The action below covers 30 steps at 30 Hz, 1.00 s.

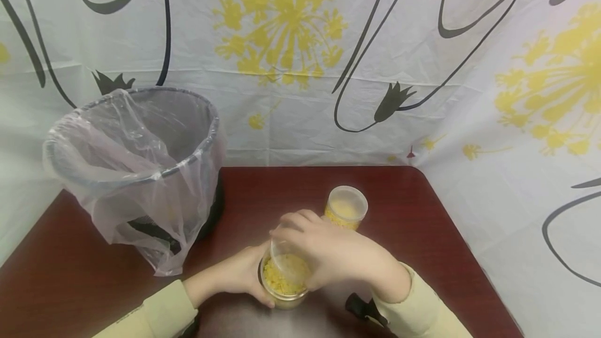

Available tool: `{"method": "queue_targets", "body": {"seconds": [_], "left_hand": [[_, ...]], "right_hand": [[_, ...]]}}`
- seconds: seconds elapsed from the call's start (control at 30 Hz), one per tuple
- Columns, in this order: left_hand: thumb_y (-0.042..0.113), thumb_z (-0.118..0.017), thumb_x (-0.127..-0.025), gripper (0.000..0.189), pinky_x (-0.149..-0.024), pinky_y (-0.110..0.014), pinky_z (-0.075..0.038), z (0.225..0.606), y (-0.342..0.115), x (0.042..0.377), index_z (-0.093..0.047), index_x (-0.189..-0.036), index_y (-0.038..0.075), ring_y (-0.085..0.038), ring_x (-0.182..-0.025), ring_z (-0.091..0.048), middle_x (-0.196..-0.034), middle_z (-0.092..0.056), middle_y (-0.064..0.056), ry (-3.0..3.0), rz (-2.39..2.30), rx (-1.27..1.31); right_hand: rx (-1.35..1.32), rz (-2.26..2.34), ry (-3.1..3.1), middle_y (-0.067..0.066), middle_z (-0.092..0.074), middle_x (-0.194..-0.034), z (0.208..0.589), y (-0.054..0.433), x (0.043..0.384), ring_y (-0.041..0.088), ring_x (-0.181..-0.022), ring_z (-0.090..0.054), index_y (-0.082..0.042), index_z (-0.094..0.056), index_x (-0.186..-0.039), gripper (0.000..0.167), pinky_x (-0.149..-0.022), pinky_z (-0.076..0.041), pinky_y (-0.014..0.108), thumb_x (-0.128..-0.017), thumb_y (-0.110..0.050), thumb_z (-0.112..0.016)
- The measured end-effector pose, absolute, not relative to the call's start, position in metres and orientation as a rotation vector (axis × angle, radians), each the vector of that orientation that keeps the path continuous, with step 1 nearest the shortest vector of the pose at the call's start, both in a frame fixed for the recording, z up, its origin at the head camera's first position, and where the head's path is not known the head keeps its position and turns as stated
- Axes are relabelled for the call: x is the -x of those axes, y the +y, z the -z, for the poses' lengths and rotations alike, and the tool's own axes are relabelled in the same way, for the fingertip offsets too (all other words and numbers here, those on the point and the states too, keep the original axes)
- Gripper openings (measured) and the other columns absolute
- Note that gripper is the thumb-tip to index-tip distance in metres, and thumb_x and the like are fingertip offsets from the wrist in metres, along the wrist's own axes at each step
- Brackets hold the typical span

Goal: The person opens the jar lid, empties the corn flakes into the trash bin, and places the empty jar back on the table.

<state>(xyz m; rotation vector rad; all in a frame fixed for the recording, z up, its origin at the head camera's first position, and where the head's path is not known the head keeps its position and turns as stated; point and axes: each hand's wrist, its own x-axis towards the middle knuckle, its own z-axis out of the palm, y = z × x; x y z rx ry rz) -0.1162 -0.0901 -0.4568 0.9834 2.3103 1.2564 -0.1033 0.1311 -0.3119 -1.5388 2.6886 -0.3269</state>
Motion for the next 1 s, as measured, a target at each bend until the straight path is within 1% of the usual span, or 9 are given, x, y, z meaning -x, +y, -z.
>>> {"method": "queue_targets", "body": {"seconds": [0.17, 0.3, 0.5, 0.67, 0.87, 1.0], "left_hand": [[0.039, -0.093, -0.051, 0.108, -0.101, -0.035, -0.039, 0.457, -0.09, 0.117, -0.037, -0.141, 0.017, -0.01, -0.115, -0.052, -0.123, -0.059, 0.007, 2.296, -1.272, -0.997], [0.039, -0.093, -0.051, 0.106, -0.1, -0.036, -0.04, 0.458, -0.091, 0.117, -0.039, -0.14, 0.017, -0.012, -0.115, -0.052, -0.125, -0.058, 0.007, 2.293, -1.291, -1.012], [0.037, -0.093, -0.05, 0.108, -0.101, -0.037, -0.039, 0.458, -0.09, 0.116, -0.039, -0.141, 0.017, -0.014, -0.117, -0.052, -0.127, -0.058, 0.003, 2.292, -1.307, -1.019], [0.034, -0.094, -0.05, 0.107, -0.102, -0.038, -0.038, 0.458, -0.09, 0.115, -0.04, -0.14, 0.017, -0.015, -0.118, -0.052, -0.127, -0.058, 0.002, 2.278, -1.324, -1.027], [0.033, -0.094, -0.049, 0.105, -0.102, -0.038, -0.037, 0.457, -0.09, 0.114, -0.041, -0.139, 0.016, -0.015, -0.118, -0.052, -0.126, -0.059, 0.003, 2.283, -1.32, -1.022], [0.032, -0.094, -0.05, 0.105, -0.103, -0.038, -0.037, 0.457, -0.09, 0.114, -0.042, -0.139, 0.015, -0.015, -0.119, -0.051, -0.127, -0.058, 0.003, 2.279, -1.324, -1.022]], "right_hand": [[1.511, 0.364, 2.746, -0.002, -0.049, -0.13, 0.306, 0.139, 0.106, 0.019, -0.123, -0.041, -0.016, -0.056, -0.13, 0.081, -0.098, -0.041, 0.035, -0.056, -0.026, -0.086], [1.473, 0.404, 2.803, 0.0, -0.048, -0.132, 0.304, 0.148, 0.109, 0.02, -0.123, -0.042, -0.016, -0.053, -0.133, 0.081, -0.099, -0.039, 0.038, -0.059, -0.032, -0.085], [1.315, 0.474, 2.895, 0.004, -0.042, -0.141, 0.301, 0.165, 0.112, 0.022, -0.127, -0.038, -0.015, -0.047, -0.14, 0.086, -0.099, -0.039, 0.04, -0.064, -0.034, -0.081], [1.189, 0.533, 2.98, 0.005, -0.041, -0.142, 0.298, 0.177, 0.114, 0.023, -0.127, -0.038, -0.017, -0.047, -0.14, 0.086, -0.099, -0.038, 0.043, -0.064, -0.035, -0.082], [1.051, 0.57, 3.01, 0.009, -0.04, -0.143, 0.296, 0.188, 0.114, 0.026, -0.129, -0.037, -0.015, -0.046, -0.141, 0.086, -0.099, -0.038, 0.048, -0.065, -0.034, -0.083], [0.973, 0.598, 3.041, 0.011, -0.039, -0.143, 0.299, 0.193, 0.114, 0.028, -0.129, -0.036, -0.015, -0.046, -0.14, 0.084, -0.097, -0.04, 0.05, -0.067, -0.034, -0.082]]}}
